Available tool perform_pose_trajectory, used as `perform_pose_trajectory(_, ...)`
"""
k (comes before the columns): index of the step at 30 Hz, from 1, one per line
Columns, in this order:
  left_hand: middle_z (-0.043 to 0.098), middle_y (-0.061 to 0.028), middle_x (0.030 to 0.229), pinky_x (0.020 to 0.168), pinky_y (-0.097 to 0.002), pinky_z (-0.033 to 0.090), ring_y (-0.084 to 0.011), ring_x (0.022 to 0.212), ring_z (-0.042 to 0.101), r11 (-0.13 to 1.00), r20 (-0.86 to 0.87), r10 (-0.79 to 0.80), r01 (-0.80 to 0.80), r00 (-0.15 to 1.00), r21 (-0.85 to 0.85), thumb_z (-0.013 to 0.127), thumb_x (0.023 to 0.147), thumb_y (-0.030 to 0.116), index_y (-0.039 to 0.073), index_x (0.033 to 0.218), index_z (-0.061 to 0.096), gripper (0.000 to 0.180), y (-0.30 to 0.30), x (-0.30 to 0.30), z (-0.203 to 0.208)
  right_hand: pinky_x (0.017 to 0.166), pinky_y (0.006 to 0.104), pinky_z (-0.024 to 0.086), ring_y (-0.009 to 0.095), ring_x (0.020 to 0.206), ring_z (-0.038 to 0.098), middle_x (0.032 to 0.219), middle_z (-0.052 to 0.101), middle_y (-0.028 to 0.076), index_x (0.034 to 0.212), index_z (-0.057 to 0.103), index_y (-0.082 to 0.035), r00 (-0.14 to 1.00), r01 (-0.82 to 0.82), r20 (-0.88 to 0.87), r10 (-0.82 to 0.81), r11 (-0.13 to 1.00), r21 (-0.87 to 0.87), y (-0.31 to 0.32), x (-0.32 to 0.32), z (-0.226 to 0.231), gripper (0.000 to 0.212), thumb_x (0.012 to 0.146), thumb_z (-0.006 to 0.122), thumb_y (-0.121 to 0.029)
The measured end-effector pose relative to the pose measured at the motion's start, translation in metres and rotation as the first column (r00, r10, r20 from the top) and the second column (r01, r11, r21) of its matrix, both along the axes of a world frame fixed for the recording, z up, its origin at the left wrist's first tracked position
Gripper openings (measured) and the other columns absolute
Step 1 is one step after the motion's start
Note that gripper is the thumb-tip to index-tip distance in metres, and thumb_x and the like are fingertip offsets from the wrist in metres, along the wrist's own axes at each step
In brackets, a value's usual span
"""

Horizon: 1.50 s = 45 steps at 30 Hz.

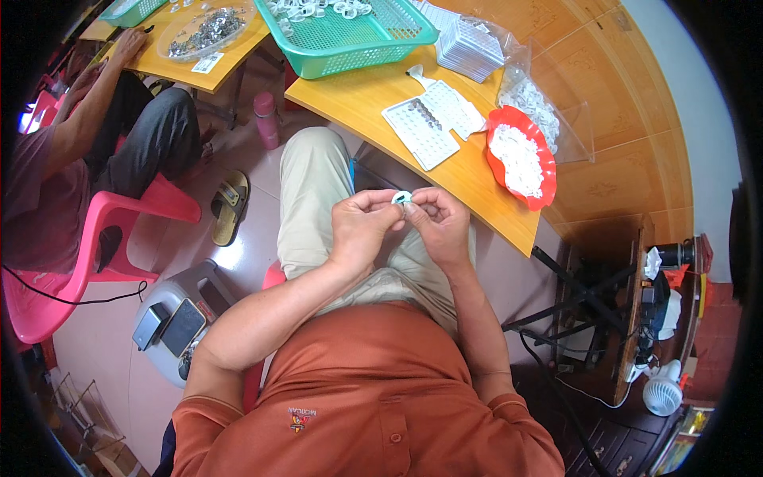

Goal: Assembling small white plastic components by hand at a workbench.

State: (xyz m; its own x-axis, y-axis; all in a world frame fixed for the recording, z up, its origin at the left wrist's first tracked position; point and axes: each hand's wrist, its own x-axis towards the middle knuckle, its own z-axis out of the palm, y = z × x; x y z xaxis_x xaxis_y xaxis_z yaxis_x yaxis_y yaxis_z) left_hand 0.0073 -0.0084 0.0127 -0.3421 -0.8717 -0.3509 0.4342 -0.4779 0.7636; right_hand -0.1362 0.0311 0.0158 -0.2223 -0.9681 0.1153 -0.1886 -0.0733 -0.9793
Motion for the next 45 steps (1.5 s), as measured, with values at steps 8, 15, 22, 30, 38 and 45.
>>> perform_pose_trajectory(8, 0.069, -0.0094, 0.088, 0.067, -0.0227, 0.055, -0.0118, 0.072, 0.065, 0.997, -0.005, 0.012, -0.012, 1.0, -0.077, 0.069, 0.081, -0.001, -0.006, 0.101, 0.066, 0.02, 0.004, -0.002, -0.005, 0.075, 0.0232, 0.052, 0.01, 0.083, 0.063, 0.092, 0.065, 0.005, 0.096, 0.061, 0.003, 0.993, -0.04, 0.116, 0.036, 0.999, 0.037, 0.001, -0.007, -0.005, 0.011, 0.086, 0.065, 0.0)
perform_pose_trajectory(15, 0.069, -0.0093, 0.087, 0.067, -0.0224, 0.054, -0.0115, 0.071, 0.064, 0.989, 0.063, 0.02, -0.011, 0.998, -0.149, 0.068, 0.082, -0.001, -0.006, 0.1, 0.067, 0.019, 0.006, -0.004, -0.005, 0.074, 0.0234, 0.052, 0.01, 0.081, 0.063, 0.092, 0.065, 0.006, 0.094, 0.062, 0.004, 0.995, -0.059, 0.088, 0.056, 0.998, 0.023, 0.002, -0.007, 0.001, 0.009, 0.086, 0.065, 0.0)
perform_pose_trajectory(22, 0.069, -0.0074, 0.084, 0.067, -0.0209, 0.052, -0.0095, 0.071, 0.063, 0.976, 0.086, 0.036, -0.016, 0.996, -0.215, 0.068, 0.083, -0.001, -0.006, 0.101, 0.067, 0.019, 0.009, -0.006, -0.004, 0.071, 0.0229, 0.052, 0.009, 0.079, 0.063, 0.09, 0.066, 0.006, 0.093, 0.062, 0.004, 0.996, -0.044, 0.077, 0.041, 0.998, 0.034, 0.002, -0.008, 0.002, 0.007, 0.086, 0.064, 0.002)
perform_pose_trajectory(30, 0.069, -0.0067, 0.085, 0.067, -0.0216, 0.053, -0.0093, 0.072, 0.063, 0.975, -0.019, 0.043, -0.046, 0.999, -0.216, 0.067, 0.086, 0.0, -0.005, 0.104, 0.067, 0.018, 0.01, -0.008, 0.0, 0.071, 0.0234, 0.053, 0.011, 0.08, 0.065, 0.092, 0.067, 0.009, 0.1, 0.06, 0.005, 0.984, -0.037, 0.174, 0.025, 0.997, 0.067, -0.002, -0.01, 0.0, 0.015, 0.087, 0.065, 0.0)
perform_pose_trajectory(38, 0.07, -0.0114, 0.091, 0.072, -0.0235, 0.055, -0.0125, 0.079, 0.067, 0.973, -0.023, 0.037, -0.041, 0.999, -0.229, 0.062, 0.088, -0.002, -0.008, 0.105, 0.063, 0.018, 0.011, -0.007, -0.002, 0.072, 0.0261, 0.056, 0.014, 0.08, 0.066, 0.094, 0.067, 0.011, 0.106, 0.06, 0.007, 0.984, -0.112, 0.155, 0.092, 0.986, 0.127, 0.0, -0.011, 0.006, 0.017, 0.091, 0.059, 0.001)
perform_pose_trajectory(45, 0.069, -0.0086, 0.089, 0.071, -0.0225, 0.054, -0.0112, 0.076, 0.065, 0.975, -0.031, 0.055, -0.06, 0.998, -0.212, 0.066, 0.088, 0.0, -0.006, 0.106, 0.065, 0.02, 0.012, -0.009, -0.007, 0.072, 0.0274, 0.057, 0.014, 0.081, 0.066, 0.093, 0.067, 0.011, 0.105, 0.061, 0.007, 0.969, -0.124, 0.225, 0.099, 0.987, 0.1, 0.001, -0.01, 0.007, 0.015, 0.092, 0.059, 0.0)
